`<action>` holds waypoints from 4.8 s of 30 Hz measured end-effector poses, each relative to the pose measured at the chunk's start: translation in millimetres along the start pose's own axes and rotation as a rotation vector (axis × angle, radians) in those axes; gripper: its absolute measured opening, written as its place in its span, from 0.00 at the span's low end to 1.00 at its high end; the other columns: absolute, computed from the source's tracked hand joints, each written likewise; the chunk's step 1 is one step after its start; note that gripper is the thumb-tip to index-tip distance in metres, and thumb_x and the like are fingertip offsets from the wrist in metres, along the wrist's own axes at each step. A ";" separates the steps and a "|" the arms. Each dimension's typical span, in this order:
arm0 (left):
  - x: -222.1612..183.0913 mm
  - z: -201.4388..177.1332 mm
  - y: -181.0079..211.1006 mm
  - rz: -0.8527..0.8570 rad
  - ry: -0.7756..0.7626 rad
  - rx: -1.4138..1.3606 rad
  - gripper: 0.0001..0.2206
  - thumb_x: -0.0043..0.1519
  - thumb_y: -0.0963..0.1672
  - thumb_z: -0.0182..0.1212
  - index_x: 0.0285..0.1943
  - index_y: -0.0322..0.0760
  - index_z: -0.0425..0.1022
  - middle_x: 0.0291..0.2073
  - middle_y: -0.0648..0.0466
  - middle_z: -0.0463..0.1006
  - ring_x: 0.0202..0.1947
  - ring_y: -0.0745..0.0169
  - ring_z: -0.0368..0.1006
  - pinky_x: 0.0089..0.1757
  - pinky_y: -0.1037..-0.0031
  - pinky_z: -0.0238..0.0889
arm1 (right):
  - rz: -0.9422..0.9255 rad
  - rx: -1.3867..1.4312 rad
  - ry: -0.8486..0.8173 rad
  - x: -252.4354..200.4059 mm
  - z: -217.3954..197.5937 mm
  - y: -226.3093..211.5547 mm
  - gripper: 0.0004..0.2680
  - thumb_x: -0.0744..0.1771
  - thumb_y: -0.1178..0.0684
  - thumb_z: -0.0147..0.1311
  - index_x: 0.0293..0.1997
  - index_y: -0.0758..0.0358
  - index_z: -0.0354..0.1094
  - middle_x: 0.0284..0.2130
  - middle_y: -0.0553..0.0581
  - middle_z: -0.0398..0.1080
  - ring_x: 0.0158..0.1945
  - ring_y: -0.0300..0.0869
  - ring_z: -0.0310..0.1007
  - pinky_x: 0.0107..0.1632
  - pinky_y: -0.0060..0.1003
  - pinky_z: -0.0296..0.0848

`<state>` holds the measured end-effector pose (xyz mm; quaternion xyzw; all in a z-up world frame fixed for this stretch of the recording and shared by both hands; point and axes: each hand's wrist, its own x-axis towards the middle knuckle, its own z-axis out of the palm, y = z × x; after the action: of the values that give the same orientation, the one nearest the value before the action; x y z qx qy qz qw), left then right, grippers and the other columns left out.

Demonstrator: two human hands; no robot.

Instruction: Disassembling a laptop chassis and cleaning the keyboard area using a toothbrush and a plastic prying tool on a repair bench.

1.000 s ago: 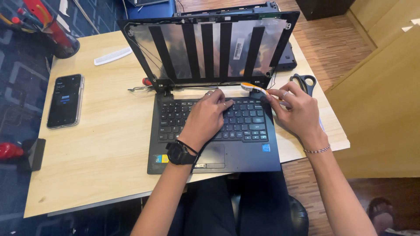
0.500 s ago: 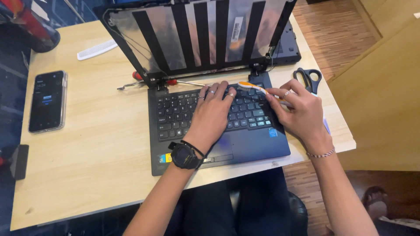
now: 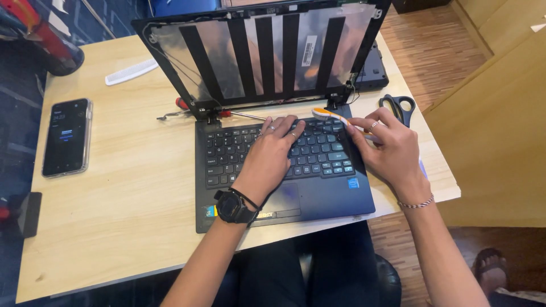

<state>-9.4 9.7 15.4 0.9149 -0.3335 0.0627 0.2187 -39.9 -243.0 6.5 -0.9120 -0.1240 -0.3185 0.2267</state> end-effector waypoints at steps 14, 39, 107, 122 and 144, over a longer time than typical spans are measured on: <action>26.0 -26.5 -7.2 -0.022 -0.075 -0.193 0.21 0.62 0.32 0.46 0.63 0.32 0.76 0.57 0.40 0.78 0.60 0.41 0.73 0.60 0.53 0.62 | 0.001 0.066 -0.004 -2.1 -2.1 10.8 0.03 0.70 0.55 0.68 0.47 0.56 0.84 0.29 0.56 0.70 0.25 0.52 0.73 0.32 0.42 0.74; 45.0 22.1 5.3 0.036 0.044 0.218 0.10 0.64 0.45 0.59 0.49 0.37 0.80 0.53 0.49 0.77 0.51 0.45 0.75 0.45 0.42 0.69 | -0.020 0.047 0.067 2.8 -2.4 10.6 0.04 0.68 0.51 0.67 0.45 0.51 0.82 0.28 0.51 0.69 0.25 0.48 0.71 0.30 0.41 0.72; 46.0 29.6 28.9 0.032 0.152 0.327 0.18 0.56 0.35 0.64 0.56 0.25 0.69 0.41 0.41 0.75 0.52 0.37 0.73 0.53 0.57 0.66 | 0.164 -0.263 -0.059 -5.4 27.4 6.1 0.10 0.67 0.41 0.62 0.52 0.44 0.78 0.32 0.45 0.72 0.36 0.51 0.79 0.34 0.47 0.77; 43.7 26.8 49.5 0.025 0.217 0.422 0.17 0.55 0.35 0.65 0.53 0.24 0.70 0.38 0.39 0.76 0.47 0.35 0.77 0.53 0.51 0.66 | 0.147 -0.273 -0.062 -9.0 30.9 11.8 0.10 0.68 0.41 0.61 0.53 0.44 0.78 0.32 0.47 0.72 0.36 0.52 0.79 0.35 0.49 0.77; 58.4 67.6 25.3 -0.019 0.383 0.507 0.10 0.63 0.40 0.46 0.48 0.36 0.72 0.36 0.48 0.73 0.40 0.51 0.68 0.41 0.66 0.64 | 0.084 -0.344 -0.123 -9.4 25.4 7.2 0.07 0.72 0.46 0.59 0.52 0.52 0.79 0.41 0.47 0.76 0.38 0.49 0.78 0.25 0.47 0.66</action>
<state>17.3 -71.5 -20.9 0.9149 -0.2514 0.3131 0.0431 -31.1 -237.6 -19.5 -0.9595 -0.0432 -0.2688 0.0726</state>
